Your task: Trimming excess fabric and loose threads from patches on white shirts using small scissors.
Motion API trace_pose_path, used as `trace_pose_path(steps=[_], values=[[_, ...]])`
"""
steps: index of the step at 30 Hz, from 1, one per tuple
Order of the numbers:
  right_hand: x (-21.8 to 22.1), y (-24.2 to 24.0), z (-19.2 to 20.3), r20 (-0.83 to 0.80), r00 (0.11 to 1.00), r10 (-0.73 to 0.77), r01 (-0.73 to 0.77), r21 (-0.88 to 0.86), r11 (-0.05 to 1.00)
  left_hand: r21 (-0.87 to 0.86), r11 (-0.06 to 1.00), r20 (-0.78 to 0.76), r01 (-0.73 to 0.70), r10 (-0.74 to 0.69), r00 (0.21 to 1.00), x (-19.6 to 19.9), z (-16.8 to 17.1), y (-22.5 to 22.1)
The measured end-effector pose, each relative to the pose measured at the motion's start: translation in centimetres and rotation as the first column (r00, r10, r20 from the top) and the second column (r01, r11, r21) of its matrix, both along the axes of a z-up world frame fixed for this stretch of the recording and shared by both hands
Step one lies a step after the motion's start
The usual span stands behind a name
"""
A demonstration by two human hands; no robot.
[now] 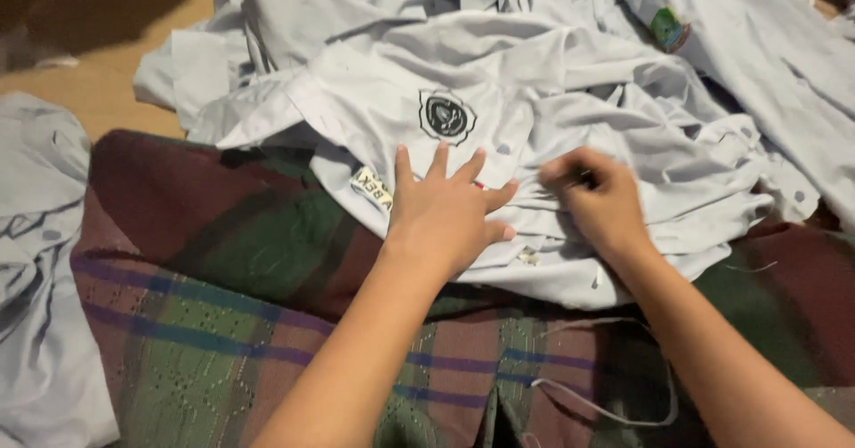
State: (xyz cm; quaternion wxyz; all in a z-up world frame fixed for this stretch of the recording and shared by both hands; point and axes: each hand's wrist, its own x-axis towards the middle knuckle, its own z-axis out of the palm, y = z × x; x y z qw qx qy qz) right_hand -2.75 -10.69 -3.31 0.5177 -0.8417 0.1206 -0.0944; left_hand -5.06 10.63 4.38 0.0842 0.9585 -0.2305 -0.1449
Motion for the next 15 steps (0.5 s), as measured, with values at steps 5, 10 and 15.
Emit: trace_pose_path(steps=[5, 10, 15], values=[[-0.1, -5.3, 1.5, 0.101, 0.840, -0.533, 0.474, 0.343, 0.811, -0.019, 0.999, 0.014, -0.028, 0.028, 1.000, 0.3, -0.6, -0.2], [0.9, -12.1, 0.1, 0.084, 0.680, -0.728, 0.659, 0.366, 0.658, -0.105, 0.989, -0.039, -0.100, 0.096, 0.995, 1.9, -0.9, -1.8], [1.7, -2.7, 2.3, 0.065, 0.998, -0.020, 0.026, -0.089, 0.996, -0.224, 0.946, 0.212, -0.234, 0.281, 0.936, 6.4, -4.7, -4.5]])
